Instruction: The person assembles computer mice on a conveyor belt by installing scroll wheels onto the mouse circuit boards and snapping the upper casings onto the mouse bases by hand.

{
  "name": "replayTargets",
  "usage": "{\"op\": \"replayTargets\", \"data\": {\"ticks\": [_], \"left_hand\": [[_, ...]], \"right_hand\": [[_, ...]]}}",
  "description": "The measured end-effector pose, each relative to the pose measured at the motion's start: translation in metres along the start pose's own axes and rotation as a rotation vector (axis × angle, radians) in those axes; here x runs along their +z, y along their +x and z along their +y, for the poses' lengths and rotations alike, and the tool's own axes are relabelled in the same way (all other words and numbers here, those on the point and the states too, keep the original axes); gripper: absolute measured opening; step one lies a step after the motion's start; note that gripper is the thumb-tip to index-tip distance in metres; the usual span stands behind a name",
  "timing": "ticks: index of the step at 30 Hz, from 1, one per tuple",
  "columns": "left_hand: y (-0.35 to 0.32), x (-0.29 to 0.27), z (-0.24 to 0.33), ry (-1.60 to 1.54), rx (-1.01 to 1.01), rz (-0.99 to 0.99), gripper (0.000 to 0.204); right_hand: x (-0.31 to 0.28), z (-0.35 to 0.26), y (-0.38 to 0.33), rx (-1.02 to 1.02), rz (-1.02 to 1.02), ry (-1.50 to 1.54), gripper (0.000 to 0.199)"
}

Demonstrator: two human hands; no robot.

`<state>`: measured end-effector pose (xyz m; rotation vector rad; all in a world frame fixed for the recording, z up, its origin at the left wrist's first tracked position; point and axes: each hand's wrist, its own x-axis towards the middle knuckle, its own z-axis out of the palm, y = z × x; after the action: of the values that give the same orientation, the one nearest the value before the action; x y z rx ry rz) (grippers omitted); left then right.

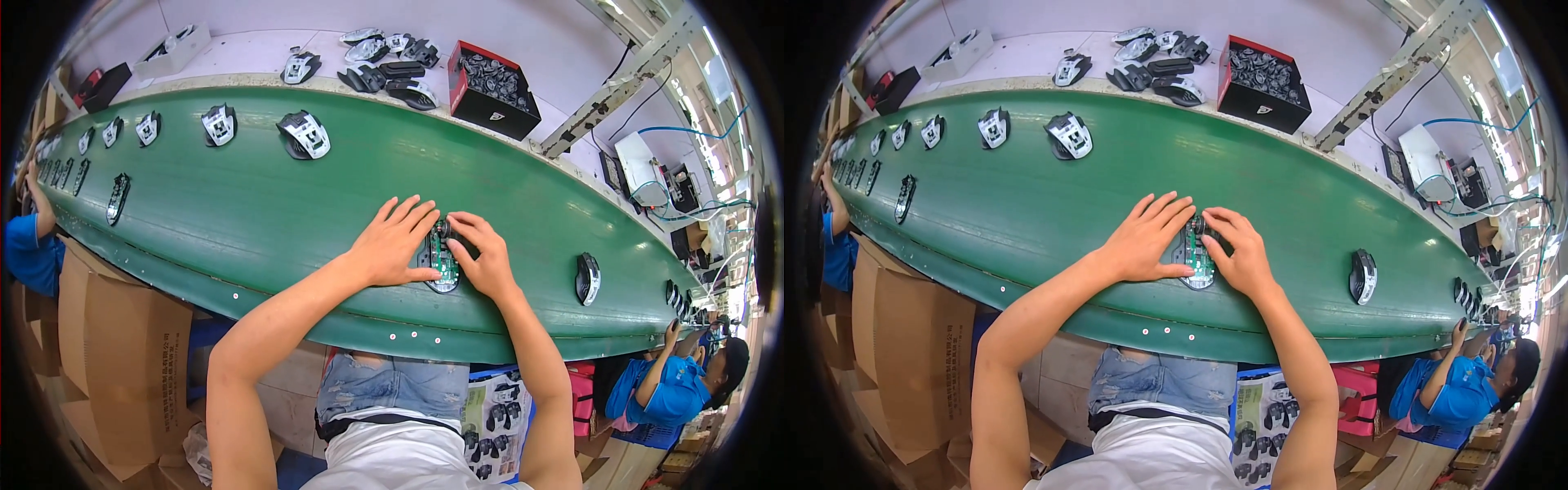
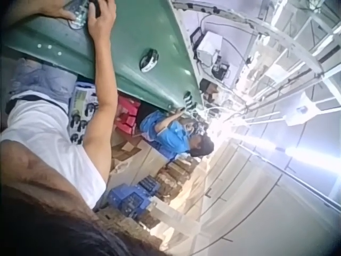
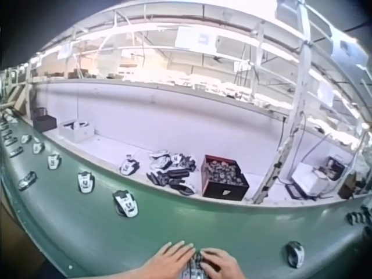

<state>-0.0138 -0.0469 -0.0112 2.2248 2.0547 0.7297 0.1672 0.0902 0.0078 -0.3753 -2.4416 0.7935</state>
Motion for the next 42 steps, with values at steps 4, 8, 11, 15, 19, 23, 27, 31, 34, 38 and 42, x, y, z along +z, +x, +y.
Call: {"op": "replayTargets", "data": {"ticks": [4,8,11,15,19,23,27,31,34,38,42], "left_hand": [[-0.001,-0.004,-0.001,0.005,0.0,0.018,0.096],[-0.003,-0.025,-0.03,-0.117,-0.04,0.214,0.041],[-0.004,-0.052,-0.077,-0.029,-0.288,0.527,0.01],[-0.022,-0.081,-0.129,0.13,-0.539,0.94,0.013],[-0.042,-0.071,-0.152,0.17,-0.642,1.009,0.014],[-0.032,-0.062,-0.155,0.11,-0.665,1.006,0.014],[-0.044,-0.066,-0.164,0.225,-0.625,0.945,0.012],[-0.019,-0.059,-0.148,0.367,-0.604,0.678,0.015],[-0.022,-0.047,-0.154,0.442,-0.42,0.546,0.019],[-0.024,-0.038,-0.15,0.335,-0.449,0.471,0.02],[-0.021,-0.037,-0.146,0.301,-0.461,0.462,0.021]], "right_hand": [[-0.006,-0.01,0.024,-0.05,0.065,-0.086,0.033],[0.008,-0.031,0.097,-0.068,0.108,0.103,0.025],[0.046,-0.047,0.165,-0.039,-0.112,0.089,0.033],[0.142,-0.055,0.222,-0.02,-0.094,-0.122,0.084],[0.208,-0.087,0.224,0.089,-0.168,-0.345,0.058],[0.188,-0.063,0.211,-0.043,-0.063,-0.165,0.039],[0.077,-0.086,0.158,-0.225,-0.033,0.113,0.036],[-0.024,-0.079,0.052,0.049,0.111,-0.155,0.038],[-0.017,-0.071,-0.006,0.157,0.129,-0.262,0.039],[0.016,-0.076,-0.02,0.28,0.21,-0.433,0.044],[0.033,-0.064,-0.018,0.371,0.237,-0.527,0.047]]}}
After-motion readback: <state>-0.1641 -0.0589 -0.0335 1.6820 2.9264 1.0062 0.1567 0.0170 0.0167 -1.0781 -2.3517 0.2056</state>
